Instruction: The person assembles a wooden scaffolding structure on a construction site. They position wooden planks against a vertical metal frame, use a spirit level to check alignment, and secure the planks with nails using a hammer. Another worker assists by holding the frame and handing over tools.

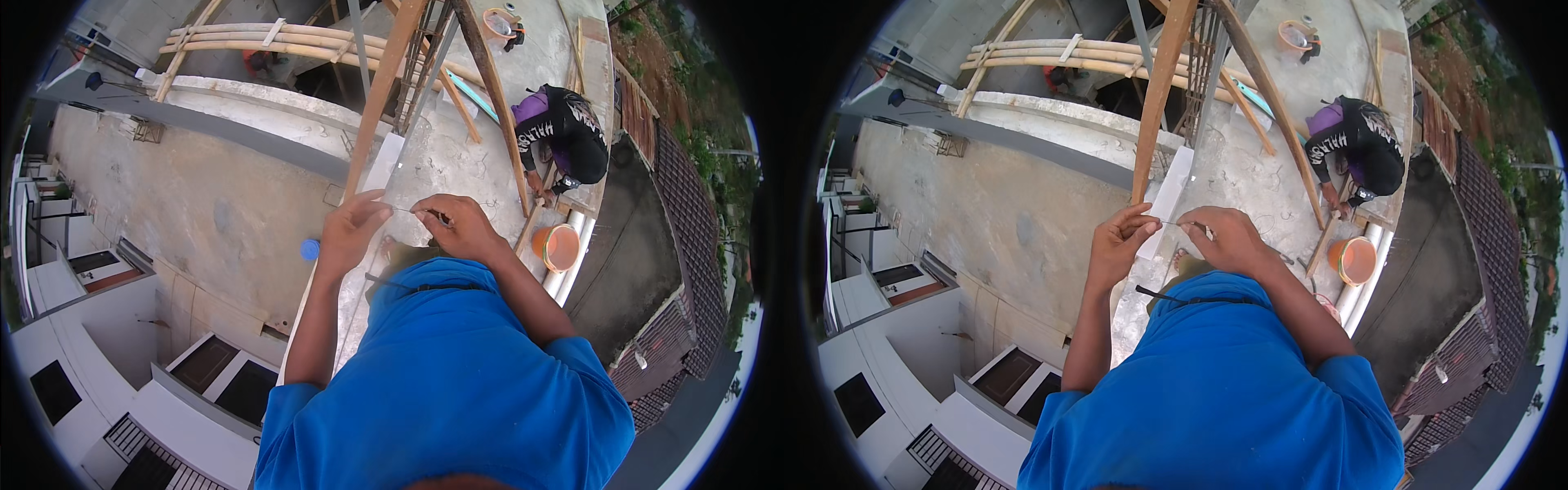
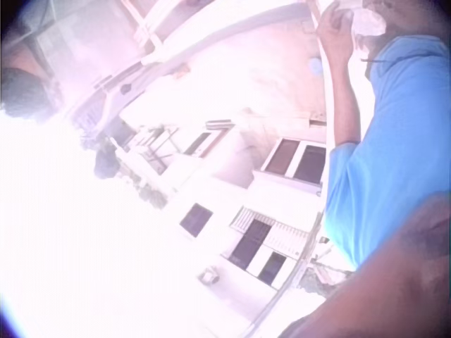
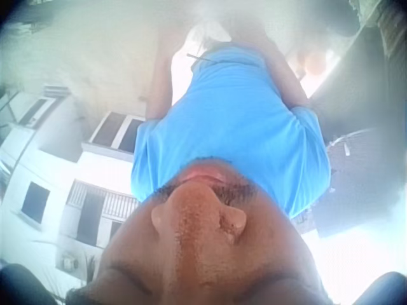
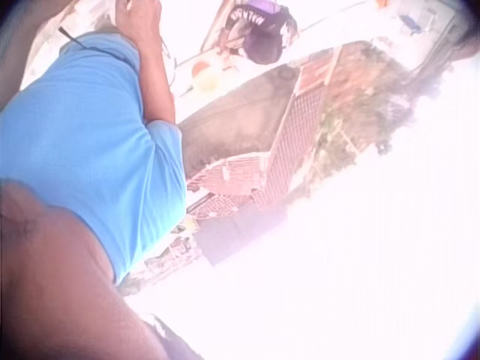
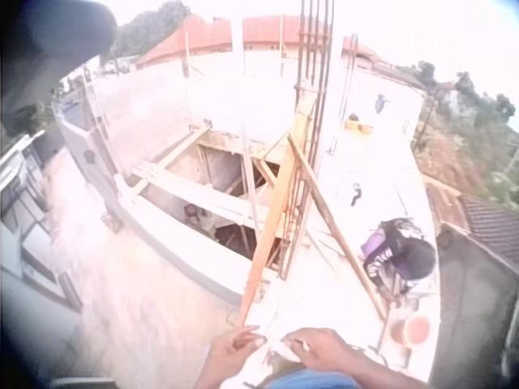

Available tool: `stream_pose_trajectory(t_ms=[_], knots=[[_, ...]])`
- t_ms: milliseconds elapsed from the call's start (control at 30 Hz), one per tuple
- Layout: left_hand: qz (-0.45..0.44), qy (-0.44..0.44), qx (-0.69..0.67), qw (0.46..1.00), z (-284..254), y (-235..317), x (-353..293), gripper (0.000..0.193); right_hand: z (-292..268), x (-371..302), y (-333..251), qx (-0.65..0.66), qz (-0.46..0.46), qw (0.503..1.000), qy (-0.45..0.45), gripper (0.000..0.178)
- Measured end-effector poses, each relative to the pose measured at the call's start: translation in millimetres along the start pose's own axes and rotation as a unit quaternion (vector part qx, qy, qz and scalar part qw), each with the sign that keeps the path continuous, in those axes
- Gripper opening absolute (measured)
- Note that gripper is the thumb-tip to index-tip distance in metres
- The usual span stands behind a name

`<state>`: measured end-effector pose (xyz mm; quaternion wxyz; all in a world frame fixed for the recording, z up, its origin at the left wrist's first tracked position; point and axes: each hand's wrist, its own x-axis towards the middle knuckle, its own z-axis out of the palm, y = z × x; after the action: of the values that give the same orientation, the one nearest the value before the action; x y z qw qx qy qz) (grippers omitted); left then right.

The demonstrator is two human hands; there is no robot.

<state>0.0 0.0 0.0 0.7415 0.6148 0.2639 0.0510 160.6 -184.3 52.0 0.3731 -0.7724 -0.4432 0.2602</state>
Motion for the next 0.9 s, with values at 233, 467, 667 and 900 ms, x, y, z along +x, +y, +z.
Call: stream_pose_trajectory(t_ms=[233, 467, 667, 900], knots=[[0.004, 0.014, -0.148, 0.989, 15.0, 8.3, 0.9, 0.034, 2.0, -3.8, -2.6, 0.176, 0.091, 0.980, 0.022, 0.017], [-0.022, 0.036, -0.250, 0.967, 26.1, 3.3, 5.7, 0.029, 17.2, -4.1, 7.3, 0.182, 0.061, 0.981, 0.027, 0.017], [-0.007, 0.050, -0.225, 0.973, 25.6, -21.3, 17.2, 0.028, 25.5, -1.3, 1.8, 0.166, 0.067, 0.984, 0.012, 0.018], [0.052, 0.011, -0.248, 0.967, 23.3, -38.0, 17.3, 0.025, 14.7, 3.4, -9.7, 0.122, 0.034, 0.990, -0.068, 0.014]])
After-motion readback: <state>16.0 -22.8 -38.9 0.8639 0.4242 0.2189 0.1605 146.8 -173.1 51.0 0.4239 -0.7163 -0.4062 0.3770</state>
